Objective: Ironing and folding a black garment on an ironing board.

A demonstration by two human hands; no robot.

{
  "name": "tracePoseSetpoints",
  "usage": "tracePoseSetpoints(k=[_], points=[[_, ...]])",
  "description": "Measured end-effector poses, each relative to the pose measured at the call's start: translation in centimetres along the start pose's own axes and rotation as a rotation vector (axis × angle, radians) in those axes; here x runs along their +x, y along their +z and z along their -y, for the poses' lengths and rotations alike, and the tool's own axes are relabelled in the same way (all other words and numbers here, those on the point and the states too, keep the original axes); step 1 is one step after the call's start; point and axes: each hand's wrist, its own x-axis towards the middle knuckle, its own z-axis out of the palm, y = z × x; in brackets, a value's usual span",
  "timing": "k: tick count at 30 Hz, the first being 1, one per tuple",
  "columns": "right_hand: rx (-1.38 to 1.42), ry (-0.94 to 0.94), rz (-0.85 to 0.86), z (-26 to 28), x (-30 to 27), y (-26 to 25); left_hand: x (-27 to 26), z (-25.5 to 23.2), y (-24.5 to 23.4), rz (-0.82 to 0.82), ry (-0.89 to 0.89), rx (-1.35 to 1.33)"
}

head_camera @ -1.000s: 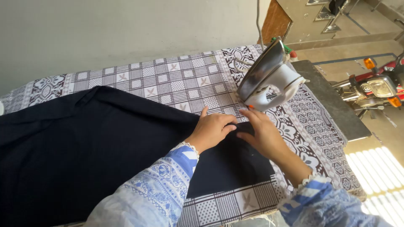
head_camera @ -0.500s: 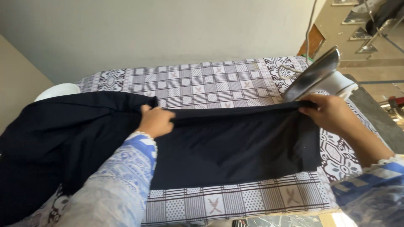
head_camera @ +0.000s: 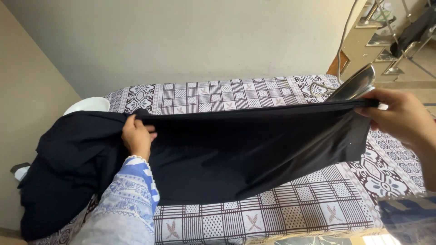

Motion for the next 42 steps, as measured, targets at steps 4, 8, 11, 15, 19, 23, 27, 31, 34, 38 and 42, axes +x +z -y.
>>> tracePoseSetpoints(k=[4, 8, 11, 15, 19, 23, 27, 31, 34, 38, 42], points=[[0.364, 0.095, -0.030, 1.6, -0.3, -1.0, 4.0, 2.6, 1.2, 0.141, -0.119, -0.583], [0.546, 0.111, 0.001, 1.5, -0.1, -0.6, 3.9, 1.5, 0.9, 0.377, -0.230, -0.835], [0.590, 0.187, 0.037, -0.3, 0.8, 1.4, 4.4, 0.9, 1.6, 0.466, -0.306, -0.978], [0.633, 0.212, 0.076, -1.8, 3.1, 6.5, 12.7, 4.6, 5.3, 0.480, -0.407, -1.116], [0.577, 0.159, 0.004, -0.1, 7.0, 10.2, 20.3, -2.4, 6.5, 0.571, -0.344, -1.117], [0.572, -0.065, -0.237, 5.5, 9.7, 9.8, 28.4, -17.7, 5.8, 0.643, 0.092, -1.071], [0.510, -0.503, -0.450, 9.0, 11.5, 6.2, 33.5, -33.3, 1.7, 0.388, 0.582, -1.093], [0.542, -0.608, -0.530, 10.0, 10.3, 2.1, 32.7, -33.4, -2.5, 0.272, 0.965, -0.778], [0.323, -0.561, -0.686, 8.6, 7.6, 1.1, 30.2, -29.0, -4.9, 0.073, 1.453, -0.227], [0.101, -0.598, -0.596, 5.1, 1.7, 3.2, 23.9, -13.9, -5.2, 0.333, 1.140, 0.003], [-0.071, -0.383, -0.337, -1.3, -4.9, 8.3, 18.9, 6.0, -4.3, 0.483, 0.783, 0.118]])
